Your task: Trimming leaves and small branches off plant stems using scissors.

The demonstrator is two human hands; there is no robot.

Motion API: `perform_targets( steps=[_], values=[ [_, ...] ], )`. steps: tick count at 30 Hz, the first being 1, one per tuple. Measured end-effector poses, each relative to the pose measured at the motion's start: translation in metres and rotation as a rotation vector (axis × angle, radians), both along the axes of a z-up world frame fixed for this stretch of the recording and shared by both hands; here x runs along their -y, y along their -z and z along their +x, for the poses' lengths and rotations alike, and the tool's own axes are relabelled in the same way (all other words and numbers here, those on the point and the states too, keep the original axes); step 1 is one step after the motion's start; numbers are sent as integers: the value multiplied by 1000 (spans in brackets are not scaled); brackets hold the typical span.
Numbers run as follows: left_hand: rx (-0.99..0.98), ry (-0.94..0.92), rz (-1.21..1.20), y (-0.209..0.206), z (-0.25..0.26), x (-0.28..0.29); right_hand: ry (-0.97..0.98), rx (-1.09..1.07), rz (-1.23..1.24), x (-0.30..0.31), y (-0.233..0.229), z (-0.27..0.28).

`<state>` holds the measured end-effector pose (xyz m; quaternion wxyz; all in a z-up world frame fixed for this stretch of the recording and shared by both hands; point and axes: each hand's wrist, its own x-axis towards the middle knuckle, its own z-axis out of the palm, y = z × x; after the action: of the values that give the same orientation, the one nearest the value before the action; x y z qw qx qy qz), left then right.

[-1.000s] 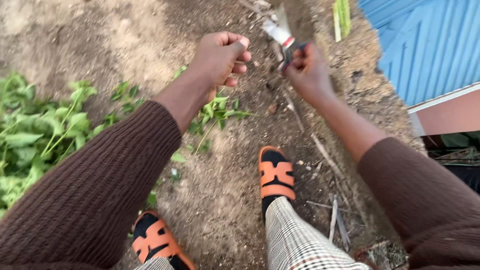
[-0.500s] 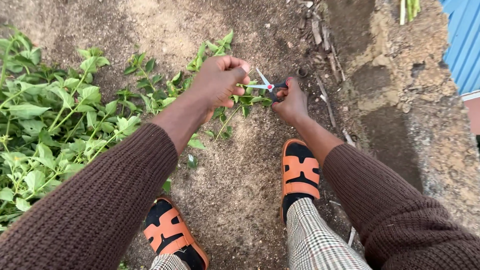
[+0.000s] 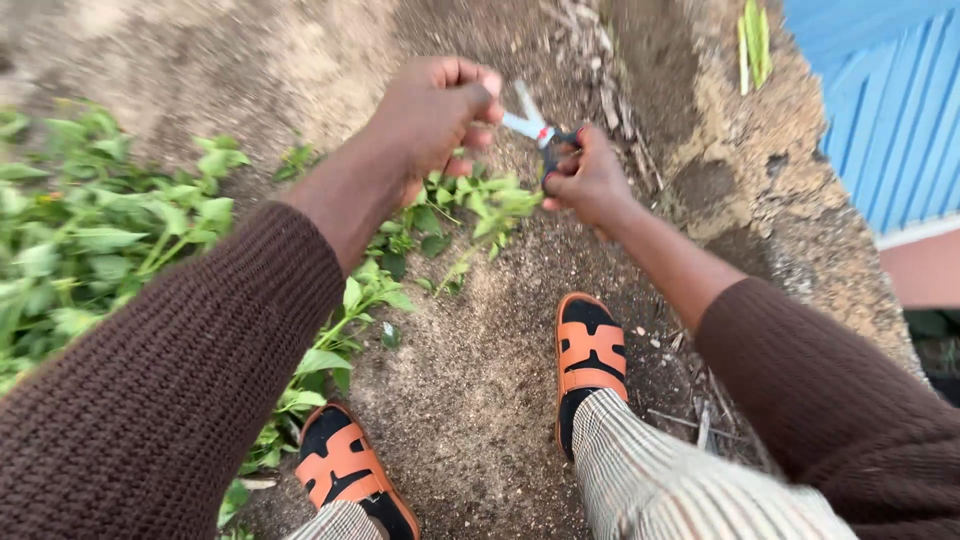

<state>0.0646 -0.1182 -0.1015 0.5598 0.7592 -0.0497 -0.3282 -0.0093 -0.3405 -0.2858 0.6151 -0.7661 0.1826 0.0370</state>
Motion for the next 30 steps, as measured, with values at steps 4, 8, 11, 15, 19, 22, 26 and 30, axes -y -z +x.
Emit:
perform_targets(
  steps=[4,8,11,15,19,22,26,30],
  values=[
    [112,-47,-157,-77,-21,-21,20,226,108,-6,-91,18],
    [103,-126,-233,-123,-58,-47,187,206,394,-39,-216,19],
    [35,-185,-221,-125,-78,-54,240,208,658,-60,-268,22],
    [-62,-304,-392,-116,-89,-45,163,284,913,-108,-311,6],
    [17,-390,-597,-133,-93,-38,171,395,759,-138,-329,-28],
    [10,-362,-579,-123,-91,-50,113,492,810,-139,-313,-28],
    [-130,-427,-700,-112,-80,-66,102,363,874,-134,-293,-29],
    [-120,-422,-635,-116,-71,-81,122,273,880,-128,-286,-26]
  ],
)
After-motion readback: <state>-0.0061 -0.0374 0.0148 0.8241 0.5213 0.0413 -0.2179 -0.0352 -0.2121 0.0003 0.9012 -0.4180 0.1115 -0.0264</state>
